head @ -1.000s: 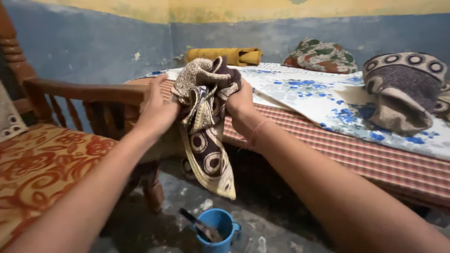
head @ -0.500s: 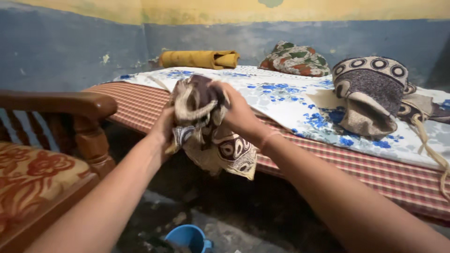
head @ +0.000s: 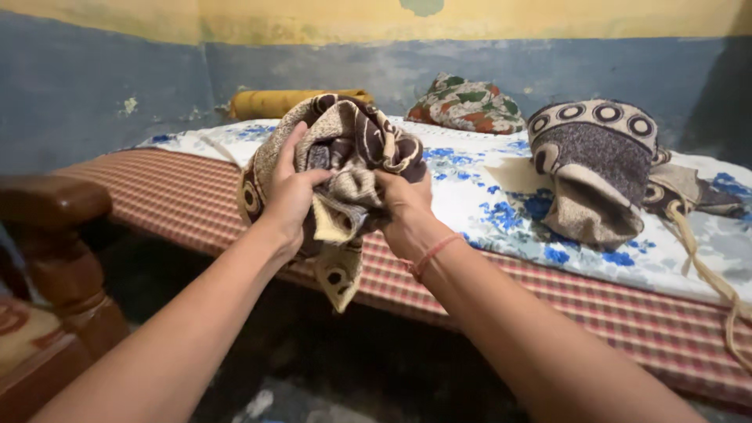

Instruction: The person removes a patterned cushion from a wooden chair and places it on a nearby bed. They then dip a brush into a blue bucket of water and scrub the wooden frame of the chair, focusing on the legs and seat frame. The person repeatedly dips the brush into the water and continues scrubbing the chair's wooden surfaces.

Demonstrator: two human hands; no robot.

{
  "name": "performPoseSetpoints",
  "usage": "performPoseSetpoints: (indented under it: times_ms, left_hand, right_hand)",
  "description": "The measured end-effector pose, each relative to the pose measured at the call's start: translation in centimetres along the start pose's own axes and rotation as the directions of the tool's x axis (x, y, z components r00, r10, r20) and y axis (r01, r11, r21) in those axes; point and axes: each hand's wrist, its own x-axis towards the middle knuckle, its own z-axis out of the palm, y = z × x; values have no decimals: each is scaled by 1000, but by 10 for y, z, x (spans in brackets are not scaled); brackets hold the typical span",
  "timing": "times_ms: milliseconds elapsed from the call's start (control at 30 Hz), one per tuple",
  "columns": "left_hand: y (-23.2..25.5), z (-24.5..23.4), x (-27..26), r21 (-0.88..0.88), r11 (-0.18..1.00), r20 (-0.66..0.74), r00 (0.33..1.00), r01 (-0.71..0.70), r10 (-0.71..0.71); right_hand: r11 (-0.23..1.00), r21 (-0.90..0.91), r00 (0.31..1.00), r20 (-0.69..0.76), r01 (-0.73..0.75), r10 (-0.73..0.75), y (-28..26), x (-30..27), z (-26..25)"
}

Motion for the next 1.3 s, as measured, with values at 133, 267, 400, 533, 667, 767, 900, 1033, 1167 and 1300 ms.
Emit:
performPoseSetpoints:
  times_ms: [133,267,400,533,667,767,900,1033,1167,1300]
  left_hand:
    - [5,22,29,104,983,29,988,151,-154]
    - [12,40,50,239,929,33,954,282,-298]
    - [19,52,63,289,897,92,923,335,-374]
    - [21,56,54,394,866,119,918,307,-379]
    - [21,52,29,456,814,80,894,360,-440]
    - [14,42,4,362,849,48,902,384,-429]
    - [2,36,-29,251,875,4,903,414,-429]
    - [12,7,-70,226,895,-100,923,385,-372]
    - [28,-45,-105,488,827,-278,947,281,-157]
    - [59,-124,-137,780,594,-345,928,199,143]
  right_hand:
    - [881,-219,889,-97,420,-448,-28,88,-6]
    - [833,-218,832,-122,509,-541,-111,124,25]
    - [995,-43,976,-197,90,-96,-169,116,28]
    - [992,106,987,137,72,-86,-118,170,-29]
    - [984,142,977,171,107,-131,-65,194,-84]
    - [983,148,989,83,111,-124,-48,174,-88]
    - [1000,4,971,240,-19,18,-22,119,-64]
    - [961,-254,935,301,-109,185,32,40,-10]
    - [909,-415,897,393,-21,200,91,-49,44]
    - [926,-377,855,480,0,195,146,-112,97]
